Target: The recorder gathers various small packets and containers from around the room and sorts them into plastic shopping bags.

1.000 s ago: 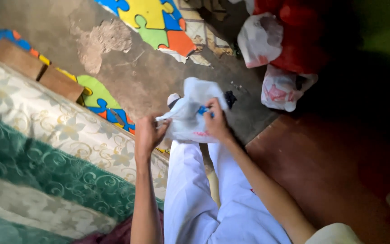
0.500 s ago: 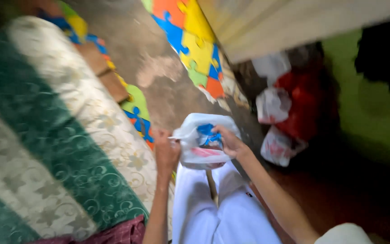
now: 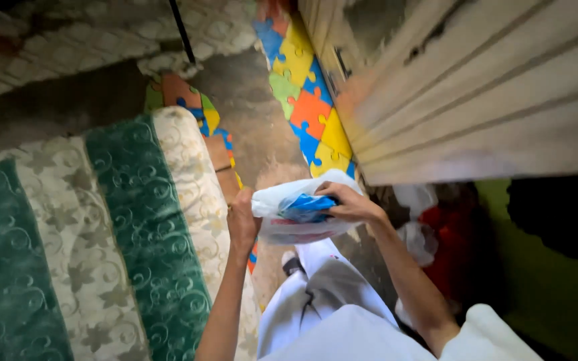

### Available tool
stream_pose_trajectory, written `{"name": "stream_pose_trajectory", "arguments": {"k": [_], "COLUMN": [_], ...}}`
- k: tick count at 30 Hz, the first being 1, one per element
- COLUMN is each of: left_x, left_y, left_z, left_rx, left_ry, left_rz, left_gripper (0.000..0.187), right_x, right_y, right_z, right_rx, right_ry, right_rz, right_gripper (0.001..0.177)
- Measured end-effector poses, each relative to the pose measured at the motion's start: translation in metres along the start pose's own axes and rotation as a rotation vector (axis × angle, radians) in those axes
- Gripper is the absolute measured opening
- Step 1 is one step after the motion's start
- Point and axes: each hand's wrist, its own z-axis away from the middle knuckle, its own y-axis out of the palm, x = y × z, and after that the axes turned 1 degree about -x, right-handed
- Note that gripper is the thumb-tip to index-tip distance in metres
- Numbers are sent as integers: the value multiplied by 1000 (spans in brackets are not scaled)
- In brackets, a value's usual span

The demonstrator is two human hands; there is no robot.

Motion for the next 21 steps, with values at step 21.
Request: {"name": "stream_pose_trajectory", "arguments": {"k": [21], "left_x": [179], "left_y": [58], "left_z": [-294], "left_rx": [-245], "left_ry": [-326], "left_rz": [209], "left_gripper": [43], "right_x": [-197], "right_y": [-206], "right_z": [-274], "right_rx": [-267], "right_ry": [198], "right_rz": [-1585], "right_gripper": [42]}}
